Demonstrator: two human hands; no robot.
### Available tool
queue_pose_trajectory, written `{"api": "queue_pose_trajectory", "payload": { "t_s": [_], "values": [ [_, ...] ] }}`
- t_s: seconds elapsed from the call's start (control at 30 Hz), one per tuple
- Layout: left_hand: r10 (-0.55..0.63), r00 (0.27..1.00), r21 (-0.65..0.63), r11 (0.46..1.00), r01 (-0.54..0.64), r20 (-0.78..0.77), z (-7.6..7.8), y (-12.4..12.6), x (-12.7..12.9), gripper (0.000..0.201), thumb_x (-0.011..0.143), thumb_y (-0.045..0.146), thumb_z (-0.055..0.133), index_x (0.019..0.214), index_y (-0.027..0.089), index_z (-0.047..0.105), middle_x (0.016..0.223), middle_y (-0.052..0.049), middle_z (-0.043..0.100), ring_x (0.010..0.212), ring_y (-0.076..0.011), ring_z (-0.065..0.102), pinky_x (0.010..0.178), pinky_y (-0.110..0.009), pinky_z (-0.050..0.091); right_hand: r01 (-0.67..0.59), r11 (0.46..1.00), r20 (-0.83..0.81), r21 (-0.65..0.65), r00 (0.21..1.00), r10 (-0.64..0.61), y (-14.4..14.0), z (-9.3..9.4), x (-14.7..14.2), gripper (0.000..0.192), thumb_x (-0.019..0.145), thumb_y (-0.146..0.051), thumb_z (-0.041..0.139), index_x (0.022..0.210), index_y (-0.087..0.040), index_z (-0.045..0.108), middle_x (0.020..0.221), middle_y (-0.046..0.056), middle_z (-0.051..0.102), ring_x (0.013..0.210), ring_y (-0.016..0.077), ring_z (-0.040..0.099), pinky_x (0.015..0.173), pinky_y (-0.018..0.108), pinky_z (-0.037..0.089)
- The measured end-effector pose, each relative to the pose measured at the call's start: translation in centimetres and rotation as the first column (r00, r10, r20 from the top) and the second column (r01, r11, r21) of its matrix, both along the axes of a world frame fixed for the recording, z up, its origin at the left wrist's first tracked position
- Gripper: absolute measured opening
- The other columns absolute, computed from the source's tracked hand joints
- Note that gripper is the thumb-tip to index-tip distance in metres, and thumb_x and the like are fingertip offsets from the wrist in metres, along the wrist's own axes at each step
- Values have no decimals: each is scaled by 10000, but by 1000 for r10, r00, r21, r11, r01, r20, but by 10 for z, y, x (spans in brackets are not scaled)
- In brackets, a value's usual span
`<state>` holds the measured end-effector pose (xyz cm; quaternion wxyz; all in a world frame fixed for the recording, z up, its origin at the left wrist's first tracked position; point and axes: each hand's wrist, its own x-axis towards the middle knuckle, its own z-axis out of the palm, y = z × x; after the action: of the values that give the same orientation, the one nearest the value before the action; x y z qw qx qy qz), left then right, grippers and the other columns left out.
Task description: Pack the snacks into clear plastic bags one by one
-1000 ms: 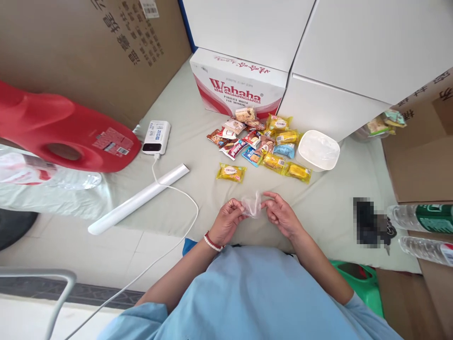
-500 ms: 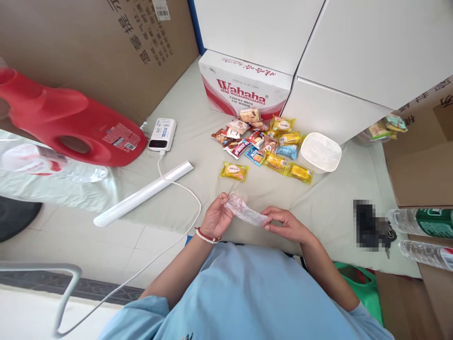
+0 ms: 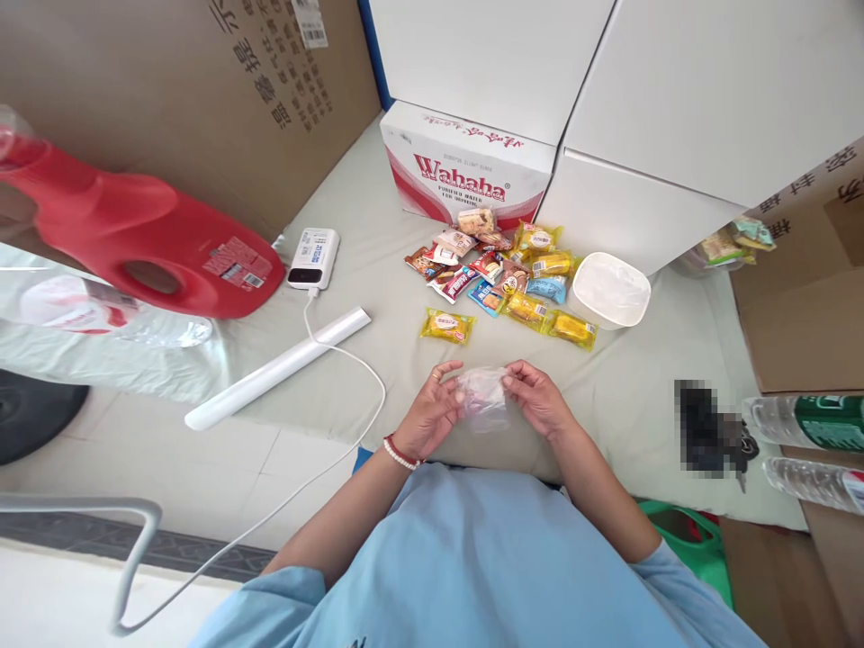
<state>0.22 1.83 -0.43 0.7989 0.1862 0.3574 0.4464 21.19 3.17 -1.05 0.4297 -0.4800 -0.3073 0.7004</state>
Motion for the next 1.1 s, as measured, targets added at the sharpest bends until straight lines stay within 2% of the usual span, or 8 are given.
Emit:
{"api": "queue_pose_trajectory", "payload": {
  "t_s": [0.07, 0.13, 0.27, 0.57, 0.73, 0.83, 0.97, 1.1],
  "values": [
    [-50, 998, -15, 999, 49, -34, -5, -1, -1, 667, 612, 221, 966, 1180, 232, 617, 1014, -25, 718, 876, -152, 702, 798, -286, 559, 0, 1000, -35, -19, 999, -1, 1, 3, 7, 401, 657, -471, 932, 829, -223, 668, 799, -19, 645, 692, 120, 551, 673, 260, 466],
    [-60, 995, -21, 998, 59, -85, -10, 1, -1, 518, 593, 203, 968, 1019, 188, 674, 953, -31, 734, 852, -141, 695, 809, -280, 546, -24, 999, -18, -34, 1000, 23, 0, 5, 14, 405, 658, -473, 929, 824, -222, 658, 741, -24, 629, 626, 114, 522, 601, 252, 436],
    [-4, 980, 3, 1000, 5, -201, -13, 9, -4, 349, 593, 236, 966, 790, 160, 689, 764, 10, 692, 700, -97, 623, 699, -239, 493, -7, 1000, 148, -13, 989, 9, -6, 4, 28, 394, 686, -503, 901, 804, -222, 653, 609, -50, 530, 529, 102, 406, 487, 237, 302],
    [68, 974, 8, 998, -68, -214, -15, 10, -5, 403, 692, 442, 920, 756, 179, 621, 655, 55, 583, 593, -68, 511, 577, -201, 430, -26, 973, 367, 230, 928, -62, -14, 7, 37, 260, 808, -474, 819, 816, -244, 699, 720, -5, 580, 663, 155, 474, 623, 290, 382],
    [76, 986, -10, 997, -78, -147, -12, 9, -11, 410, 722, 444, 905, 799, 190, 593, 911, -4, 714, 743, -100, 647, 698, -233, 522, -31, 960, 372, 277, 925, -78, -17, 18, 42, 230, 837, -464, 797, 854, -253, 709, 829, 20, 668, 668, 156, 496, 585, 284, 380],
    [-1, 999, -62, 998, -1, -40, -8, 9, -11, 364, 788, 472, 848, 918, 204, 640, 946, -6, 717, 670, -99, 646, 654, -247, 531, -108, 958, 359, 265, 933, 6, -21, 21, 45, 222, 860, -459, 779, 881, -249, 711, 970, 43, 732, 676, 149, 541, 561, 274, 392],
    [-230, 972, -88, 968, 233, 45, -4, 6, 1, 476, 816, 503, 815, 1139, 173, 699, 926, -62, 733, 751, -152, 683, 679, -260, 526, -197, 925, 414, 325, 909, 48, -22, 18, 44, 211, 889, -445, 756, 916, -239, 722, 934, 37, 728, 738, 154, 585, 646, 280, 449],
    [-332, 942, -28, 942, 333, 40, -4, 4, 12, 458, 697, 447, 918, 966, 118, 748, 829, -69, 718, 714, -156, 665, 635, -243, 473, -172, 929, 450, 327, 893, 7, -20, 11, 45, 247, 887, -469, 754, 911, -228, 708, 783, 4, 655, 662, 136, 528, 614, 268, 416]
  ]
}}
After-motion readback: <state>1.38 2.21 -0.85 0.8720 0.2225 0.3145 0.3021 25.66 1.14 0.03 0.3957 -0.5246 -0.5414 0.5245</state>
